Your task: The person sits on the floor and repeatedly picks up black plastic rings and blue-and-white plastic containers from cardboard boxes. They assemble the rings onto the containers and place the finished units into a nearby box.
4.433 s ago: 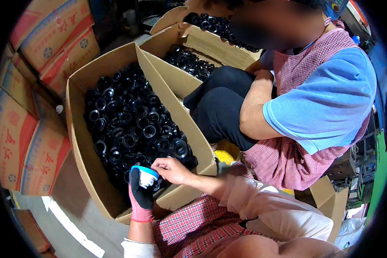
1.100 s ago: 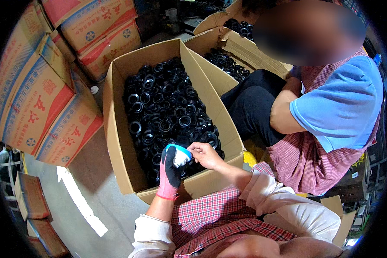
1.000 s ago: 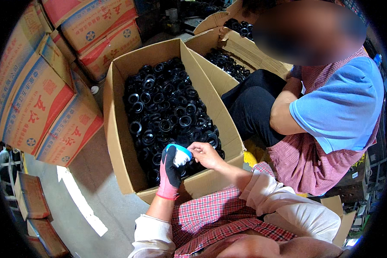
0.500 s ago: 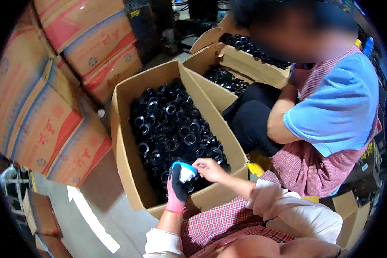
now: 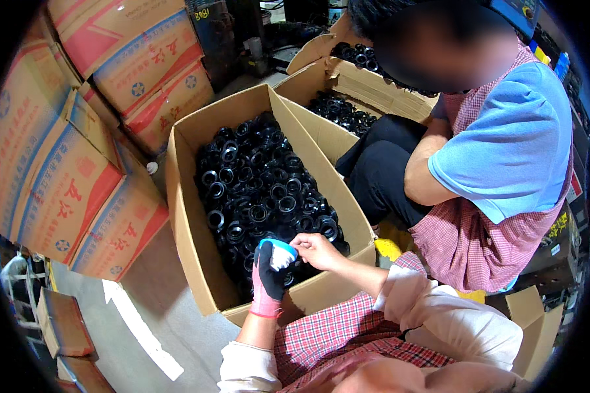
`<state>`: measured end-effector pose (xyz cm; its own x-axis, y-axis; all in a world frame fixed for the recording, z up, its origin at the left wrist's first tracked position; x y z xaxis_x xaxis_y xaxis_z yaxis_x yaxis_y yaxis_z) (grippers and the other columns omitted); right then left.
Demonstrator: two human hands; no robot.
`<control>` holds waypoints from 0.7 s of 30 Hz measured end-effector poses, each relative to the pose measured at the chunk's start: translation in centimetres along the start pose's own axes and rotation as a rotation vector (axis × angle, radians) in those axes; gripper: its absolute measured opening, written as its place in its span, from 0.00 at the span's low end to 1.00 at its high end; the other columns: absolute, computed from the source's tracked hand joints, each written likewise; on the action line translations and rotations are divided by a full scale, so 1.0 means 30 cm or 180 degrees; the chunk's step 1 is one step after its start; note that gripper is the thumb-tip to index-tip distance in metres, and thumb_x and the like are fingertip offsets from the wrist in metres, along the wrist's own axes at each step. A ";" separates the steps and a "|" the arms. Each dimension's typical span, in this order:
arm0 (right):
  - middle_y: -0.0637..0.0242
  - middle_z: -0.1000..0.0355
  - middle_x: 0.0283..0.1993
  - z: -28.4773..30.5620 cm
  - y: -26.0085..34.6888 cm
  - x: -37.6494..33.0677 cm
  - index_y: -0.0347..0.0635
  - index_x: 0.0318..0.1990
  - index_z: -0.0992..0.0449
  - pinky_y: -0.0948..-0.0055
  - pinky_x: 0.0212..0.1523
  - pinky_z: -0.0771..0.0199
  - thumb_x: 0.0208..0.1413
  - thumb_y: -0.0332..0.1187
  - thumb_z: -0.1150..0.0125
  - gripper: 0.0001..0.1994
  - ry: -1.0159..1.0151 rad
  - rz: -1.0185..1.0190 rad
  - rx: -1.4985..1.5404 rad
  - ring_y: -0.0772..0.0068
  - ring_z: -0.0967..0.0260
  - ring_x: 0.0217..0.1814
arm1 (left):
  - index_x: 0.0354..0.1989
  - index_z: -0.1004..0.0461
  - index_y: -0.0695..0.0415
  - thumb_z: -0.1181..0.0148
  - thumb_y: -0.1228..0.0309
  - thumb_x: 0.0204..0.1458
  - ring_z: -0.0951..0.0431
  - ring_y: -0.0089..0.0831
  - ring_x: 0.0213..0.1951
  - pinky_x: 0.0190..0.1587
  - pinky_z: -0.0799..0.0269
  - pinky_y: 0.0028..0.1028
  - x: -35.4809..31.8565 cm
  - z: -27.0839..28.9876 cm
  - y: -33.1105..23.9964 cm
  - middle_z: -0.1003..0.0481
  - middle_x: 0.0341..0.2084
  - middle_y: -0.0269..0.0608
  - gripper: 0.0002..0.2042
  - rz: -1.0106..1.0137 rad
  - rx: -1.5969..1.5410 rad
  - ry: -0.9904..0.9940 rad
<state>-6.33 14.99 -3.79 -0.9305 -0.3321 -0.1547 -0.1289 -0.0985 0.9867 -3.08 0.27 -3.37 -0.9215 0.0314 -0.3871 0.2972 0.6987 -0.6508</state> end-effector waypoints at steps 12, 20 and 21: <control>0.70 0.27 0.23 -0.005 0.055 -0.012 0.37 0.37 0.23 0.78 0.25 0.36 0.61 0.30 0.45 0.07 -0.0197 0.0293 -0.0091 0.86 0.35 0.24 | 0.43 0.27 0.49 0.47 0.53 0.60 0.23 0.31 0.38 0.41 0.25 0.34 0.002 0.026 0.009 0.24 0.35 0.35 0.14 0.0066 -0.0091 -0.0064; 0.67 0.24 0.30 0.004 0.136 -0.058 0.35 0.41 0.23 0.79 0.29 0.31 0.62 0.30 0.44 0.08 -0.0534 0.0786 -0.0357 0.84 0.32 0.28 | 0.62 0.42 0.59 0.51 0.57 0.61 0.25 0.34 0.44 0.49 0.29 0.31 -0.083 -0.090 -0.081 0.27 0.45 0.47 0.26 -0.0961 0.1015 0.0045; 0.67 0.24 0.30 0.004 0.128 -0.054 0.35 0.41 0.23 0.78 0.30 0.31 0.62 0.30 0.44 0.08 -0.0575 0.0772 -0.0200 0.84 0.31 0.29 | 0.62 0.41 0.59 0.50 0.57 0.61 0.25 0.34 0.44 0.48 0.29 0.30 -0.082 -0.088 -0.075 0.27 0.45 0.47 0.25 -0.0949 0.0892 0.0024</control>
Point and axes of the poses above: each hand's wrist, its own x-axis towards the middle knuckle, its own z-axis out of the back of the hand, y = z × x, the point moved 4 cm from there along x, towards the middle knuckle
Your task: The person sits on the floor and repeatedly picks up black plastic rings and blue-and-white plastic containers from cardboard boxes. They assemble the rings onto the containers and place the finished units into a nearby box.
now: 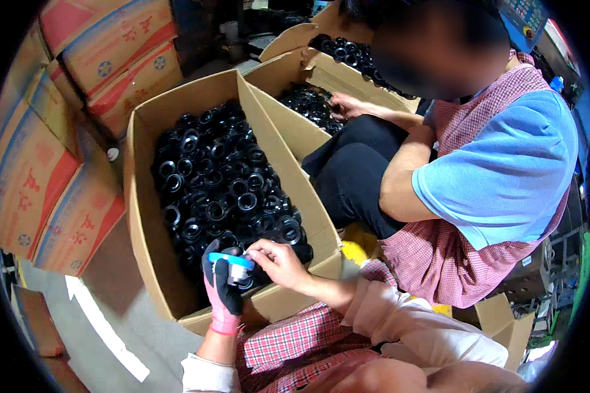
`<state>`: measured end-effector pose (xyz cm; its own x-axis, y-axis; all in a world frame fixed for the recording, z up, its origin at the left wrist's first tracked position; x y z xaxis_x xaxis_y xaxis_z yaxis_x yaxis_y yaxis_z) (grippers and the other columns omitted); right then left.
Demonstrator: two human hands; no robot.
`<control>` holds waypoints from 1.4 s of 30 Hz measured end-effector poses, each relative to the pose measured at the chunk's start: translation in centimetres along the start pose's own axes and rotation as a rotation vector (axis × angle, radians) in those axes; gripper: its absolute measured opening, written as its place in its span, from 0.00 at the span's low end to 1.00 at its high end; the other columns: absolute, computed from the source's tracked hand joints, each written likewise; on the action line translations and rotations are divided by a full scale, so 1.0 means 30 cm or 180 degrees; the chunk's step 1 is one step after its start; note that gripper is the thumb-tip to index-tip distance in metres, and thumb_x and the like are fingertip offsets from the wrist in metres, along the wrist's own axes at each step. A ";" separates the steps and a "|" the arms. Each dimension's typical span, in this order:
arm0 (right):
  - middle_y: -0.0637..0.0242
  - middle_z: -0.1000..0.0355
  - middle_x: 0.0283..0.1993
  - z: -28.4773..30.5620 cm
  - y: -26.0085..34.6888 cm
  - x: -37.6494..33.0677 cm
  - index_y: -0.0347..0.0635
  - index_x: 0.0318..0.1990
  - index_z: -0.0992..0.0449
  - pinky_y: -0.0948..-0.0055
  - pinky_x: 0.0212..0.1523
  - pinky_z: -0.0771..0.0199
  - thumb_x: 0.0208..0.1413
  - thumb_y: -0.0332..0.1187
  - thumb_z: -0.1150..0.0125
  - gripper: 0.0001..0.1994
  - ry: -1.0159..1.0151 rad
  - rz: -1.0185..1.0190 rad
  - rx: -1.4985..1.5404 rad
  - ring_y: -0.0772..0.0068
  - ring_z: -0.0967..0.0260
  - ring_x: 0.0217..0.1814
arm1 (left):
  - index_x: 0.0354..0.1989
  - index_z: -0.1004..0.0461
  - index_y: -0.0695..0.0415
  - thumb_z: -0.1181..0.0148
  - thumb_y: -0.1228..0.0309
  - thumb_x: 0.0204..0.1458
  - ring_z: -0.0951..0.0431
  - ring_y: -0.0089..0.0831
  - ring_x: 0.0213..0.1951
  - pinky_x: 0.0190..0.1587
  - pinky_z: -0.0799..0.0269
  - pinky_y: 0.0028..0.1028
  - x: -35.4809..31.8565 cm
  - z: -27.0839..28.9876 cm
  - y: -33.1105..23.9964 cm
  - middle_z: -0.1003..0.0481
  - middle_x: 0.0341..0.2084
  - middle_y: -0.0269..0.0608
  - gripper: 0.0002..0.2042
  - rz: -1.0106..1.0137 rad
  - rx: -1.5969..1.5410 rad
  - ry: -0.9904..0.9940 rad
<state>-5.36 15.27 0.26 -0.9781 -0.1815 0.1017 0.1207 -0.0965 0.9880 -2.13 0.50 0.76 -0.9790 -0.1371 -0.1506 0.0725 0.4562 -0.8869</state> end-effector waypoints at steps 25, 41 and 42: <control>0.67 0.27 0.28 0.008 -0.011 -0.006 0.36 0.42 0.25 0.78 0.29 0.32 0.63 0.27 0.47 0.06 0.0388 -0.0247 -0.0294 0.84 0.33 0.28 | 0.62 0.42 0.60 0.50 0.56 0.60 0.25 0.33 0.45 0.49 0.29 0.31 -0.001 -0.015 -0.014 0.26 0.44 0.45 0.27 -0.0024 0.0559 0.0150; 0.71 0.32 0.24 -0.003 -0.013 -0.010 0.37 0.42 0.25 0.79 0.25 0.39 0.61 0.25 0.45 0.05 0.0337 -0.0070 -0.0180 0.86 0.39 0.25 | 0.61 0.41 0.60 0.49 0.53 0.59 0.25 0.33 0.44 0.48 0.27 0.31 -0.001 -0.009 0.008 0.26 0.43 0.45 0.28 -0.0063 0.0360 0.0099; 0.71 0.32 0.24 -0.003 -0.019 -0.009 0.37 0.42 0.25 0.79 0.25 0.39 0.61 0.25 0.45 0.05 0.0349 -0.0105 -0.0192 0.86 0.39 0.25 | 0.61 0.41 0.60 0.49 0.54 0.59 0.25 0.33 0.44 0.48 0.27 0.31 -0.001 -0.009 0.010 0.26 0.43 0.45 0.28 -0.0027 0.0330 0.0083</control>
Point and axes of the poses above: each hand's wrist, its own x-axis towards the middle knuckle, its own z-axis out of the back of the hand, y = z × x, the point moved 4 cm from there along x, towards the middle knuckle
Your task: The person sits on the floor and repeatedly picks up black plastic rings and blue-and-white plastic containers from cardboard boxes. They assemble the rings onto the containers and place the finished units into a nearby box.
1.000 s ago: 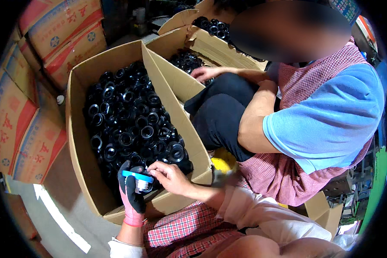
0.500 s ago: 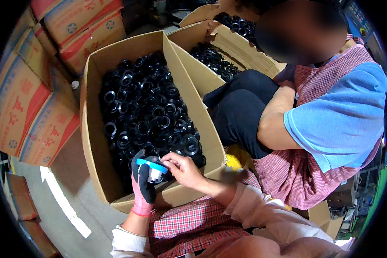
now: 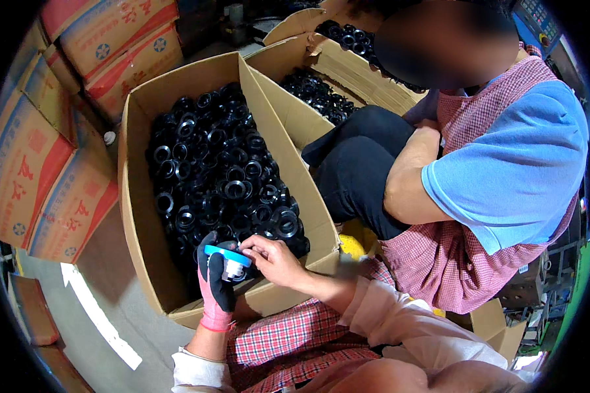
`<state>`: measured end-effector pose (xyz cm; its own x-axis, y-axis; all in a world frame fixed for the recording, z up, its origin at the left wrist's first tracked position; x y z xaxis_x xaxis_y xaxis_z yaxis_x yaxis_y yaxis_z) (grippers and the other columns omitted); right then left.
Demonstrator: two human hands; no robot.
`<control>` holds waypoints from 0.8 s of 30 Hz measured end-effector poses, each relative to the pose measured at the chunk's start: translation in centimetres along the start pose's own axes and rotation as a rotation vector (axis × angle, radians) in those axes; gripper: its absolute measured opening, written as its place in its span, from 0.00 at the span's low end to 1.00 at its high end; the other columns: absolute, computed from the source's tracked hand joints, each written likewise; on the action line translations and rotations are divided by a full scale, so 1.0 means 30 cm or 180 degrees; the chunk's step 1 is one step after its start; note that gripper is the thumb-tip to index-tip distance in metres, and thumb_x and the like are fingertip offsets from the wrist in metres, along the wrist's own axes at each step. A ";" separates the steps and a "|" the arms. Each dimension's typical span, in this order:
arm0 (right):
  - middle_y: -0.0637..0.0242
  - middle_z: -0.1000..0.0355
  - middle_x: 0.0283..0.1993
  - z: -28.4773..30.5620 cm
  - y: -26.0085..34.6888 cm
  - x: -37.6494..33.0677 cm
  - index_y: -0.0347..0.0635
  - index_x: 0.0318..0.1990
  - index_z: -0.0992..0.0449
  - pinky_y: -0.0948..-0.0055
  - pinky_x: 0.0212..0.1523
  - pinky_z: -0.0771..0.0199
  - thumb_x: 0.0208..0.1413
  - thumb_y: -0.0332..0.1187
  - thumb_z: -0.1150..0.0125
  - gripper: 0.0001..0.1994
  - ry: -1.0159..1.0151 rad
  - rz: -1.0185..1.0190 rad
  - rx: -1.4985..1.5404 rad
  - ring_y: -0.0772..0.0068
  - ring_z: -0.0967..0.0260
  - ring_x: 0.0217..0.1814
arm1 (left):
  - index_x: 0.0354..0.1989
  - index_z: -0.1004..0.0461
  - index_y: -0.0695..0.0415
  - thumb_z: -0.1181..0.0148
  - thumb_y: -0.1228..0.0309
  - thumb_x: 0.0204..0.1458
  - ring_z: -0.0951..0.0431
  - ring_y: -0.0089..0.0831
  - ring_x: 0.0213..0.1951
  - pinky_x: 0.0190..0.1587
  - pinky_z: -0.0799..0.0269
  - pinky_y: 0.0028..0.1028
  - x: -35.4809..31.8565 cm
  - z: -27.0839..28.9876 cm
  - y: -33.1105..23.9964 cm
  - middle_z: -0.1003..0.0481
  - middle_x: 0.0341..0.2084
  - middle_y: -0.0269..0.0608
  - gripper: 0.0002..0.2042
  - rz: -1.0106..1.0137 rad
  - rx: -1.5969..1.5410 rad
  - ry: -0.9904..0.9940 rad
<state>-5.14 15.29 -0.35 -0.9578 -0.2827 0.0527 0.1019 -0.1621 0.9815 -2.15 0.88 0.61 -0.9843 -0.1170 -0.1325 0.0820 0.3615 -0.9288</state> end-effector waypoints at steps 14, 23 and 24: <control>0.71 0.33 0.23 0.009 -0.007 0.019 0.38 0.44 0.26 0.78 0.25 0.40 0.61 0.25 0.45 0.06 0.0107 -0.0119 0.0047 0.87 0.40 0.25 | 0.62 0.41 0.58 0.54 0.51 0.62 0.25 0.32 0.43 0.47 0.28 0.30 0.014 -0.017 -0.020 0.26 0.42 0.42 0.27 0.0054 -0.0071 0.0108; 0.65 0.28 0.24 0.002 -0.024 0.014 0.39 0.42 0.25 0.77 0.28 0.34 0.60 0.26 0.44 0.05 -0.0131 0.0049 0.0096 0.85 0.34 0.26 | 0.64 0.42 0.57 0.55 0.51 0.63 0.26 0.32 0.46 0.50 0.29 0.31 0.009 -0.004 0.009 0.26 0.46 0.41 0.27 0.0105 -0.0028 -0.0029; 0.65 0.28 0.25 0.010 0.003 0.013 0.39 0.41 0.25 0.76 0.26 0.35 0.60 0.27 0.43 0.05 -0.0022 -0.0246 0.0007 0.85 0.35 0.25 | 0.64 0.41 0.57 0.56 0.52 0.64 0.26 0.32 0.47 0.50 0.29 0.31 0.006 -0.008 -0.011 0.26 0.46 0.42 0.26 -0.0154 0.0369 0.0082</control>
Point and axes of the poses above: each hand's wrist, its own x-axis towards the middle knuckle, its own z-axis out of the back of the hand, y = z × x, the point moved 4 cm from there along x, towards the middle knuckle
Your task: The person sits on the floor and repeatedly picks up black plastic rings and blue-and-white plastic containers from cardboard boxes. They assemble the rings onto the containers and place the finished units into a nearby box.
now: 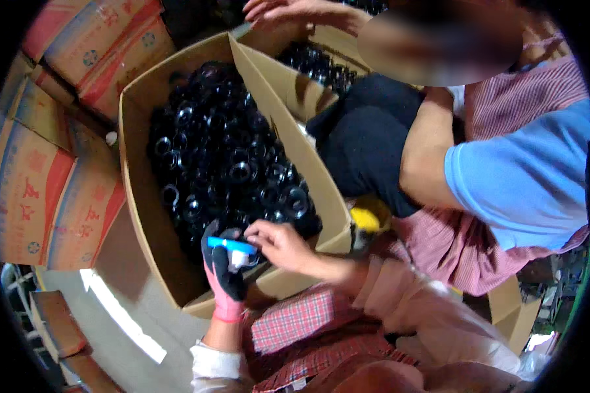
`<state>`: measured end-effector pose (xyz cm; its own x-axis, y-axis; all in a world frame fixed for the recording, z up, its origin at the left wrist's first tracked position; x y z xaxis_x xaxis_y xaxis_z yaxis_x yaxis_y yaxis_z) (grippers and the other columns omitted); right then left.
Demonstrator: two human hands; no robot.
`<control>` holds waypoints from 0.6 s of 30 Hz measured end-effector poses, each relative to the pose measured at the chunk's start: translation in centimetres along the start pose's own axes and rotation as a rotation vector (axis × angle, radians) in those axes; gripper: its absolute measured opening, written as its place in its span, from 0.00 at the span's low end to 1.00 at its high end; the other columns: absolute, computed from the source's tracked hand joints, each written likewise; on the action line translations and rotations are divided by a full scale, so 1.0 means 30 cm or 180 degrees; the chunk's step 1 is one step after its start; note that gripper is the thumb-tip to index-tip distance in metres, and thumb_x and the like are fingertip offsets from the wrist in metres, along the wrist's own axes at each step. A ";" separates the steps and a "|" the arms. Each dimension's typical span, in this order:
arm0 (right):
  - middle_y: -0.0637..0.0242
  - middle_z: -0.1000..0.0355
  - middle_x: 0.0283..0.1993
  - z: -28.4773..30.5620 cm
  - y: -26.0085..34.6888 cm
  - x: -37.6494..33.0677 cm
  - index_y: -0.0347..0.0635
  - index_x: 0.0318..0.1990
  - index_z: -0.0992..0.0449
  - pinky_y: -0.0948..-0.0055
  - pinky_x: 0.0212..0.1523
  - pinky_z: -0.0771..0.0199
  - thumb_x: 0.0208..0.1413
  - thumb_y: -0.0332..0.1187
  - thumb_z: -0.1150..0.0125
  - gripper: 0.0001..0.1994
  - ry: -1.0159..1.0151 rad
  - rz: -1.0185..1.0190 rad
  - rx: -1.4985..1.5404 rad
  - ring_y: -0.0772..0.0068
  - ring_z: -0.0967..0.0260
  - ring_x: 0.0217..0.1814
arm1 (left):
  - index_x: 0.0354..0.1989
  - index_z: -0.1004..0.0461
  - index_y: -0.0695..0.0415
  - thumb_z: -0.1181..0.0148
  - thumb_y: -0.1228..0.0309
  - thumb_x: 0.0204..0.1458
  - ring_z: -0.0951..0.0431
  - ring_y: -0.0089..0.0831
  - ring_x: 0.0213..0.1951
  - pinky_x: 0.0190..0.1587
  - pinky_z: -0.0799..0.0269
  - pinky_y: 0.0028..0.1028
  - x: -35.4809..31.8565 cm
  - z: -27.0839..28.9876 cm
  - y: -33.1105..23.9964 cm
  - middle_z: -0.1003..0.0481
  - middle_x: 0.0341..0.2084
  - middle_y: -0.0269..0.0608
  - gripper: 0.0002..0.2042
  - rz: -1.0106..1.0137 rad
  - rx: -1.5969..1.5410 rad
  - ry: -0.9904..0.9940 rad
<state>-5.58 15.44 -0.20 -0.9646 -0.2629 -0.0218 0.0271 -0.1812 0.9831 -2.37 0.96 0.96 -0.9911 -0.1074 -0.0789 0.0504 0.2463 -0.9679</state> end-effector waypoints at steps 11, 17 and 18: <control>0.67 0.34 0.20 0.001 0.008 0.009 0.38 0.43 0.27 0.74 0.24 0.39 0.57 0.25 0.43 0.07 -0.0018 0.0173 -0.0249 0.80 0.39 0.23 | 0.62 0.41 0.60 0.55 0.51 0.62 0.27 0.34 0.45 0.49 0.30 0.31 0.006 -0.015 -0.037 0.27 0.45 0.47 0.28 -0.0032 -0.0157 -0.0172; 0.70 0.33 0.21 0.004 0.019 0.001 0.37 0.42 0.26 0.75 0.25 0.38 0.59 0.29 0.42 0.07 0.0105 -0.0093 -0.0385 0.84 0.38 0.24 | 0.62 0.42 0.59 0.49 0.54 0.60 0.26 0.35 0.44 0.49 0.29 0.32 -0.015 0.002 -0.029 0.27 0.42 0.48 0.28 -0.0071 -0.0455 -0.0211; 0.70 0.33 0.22 0.001 0.016 -0.004 0.37 0.42 0.26 0.76 0.25 0.38 0.60 0.30 0.42 0.07 0.0047 0.0023 -0.0368 0.84 0.38 0.24 | 0.62 0.42 0.59 0.49 0.54 0.60 0.26 0.35 0.44 0.49 0.29 0.32 -0.018 0.011 -0.036 0.27 0.42 0.48 0.27 -0.0050 -0.0505 -0.0217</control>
<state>-5.46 15.41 0.28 -0.9603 -0.2784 -0.0183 0.0650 -0.2871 0.9557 -1.85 0.44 1.96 -0.9806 -0.1762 -0.0854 0.0096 0.3924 -0.9197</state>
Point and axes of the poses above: each hand's wrist, its own x-axis towards the middle knuckle, its own z-axis out of the back of the hand, y = z × x, the point moved 4 cm from there along x, towards the middle knuckle
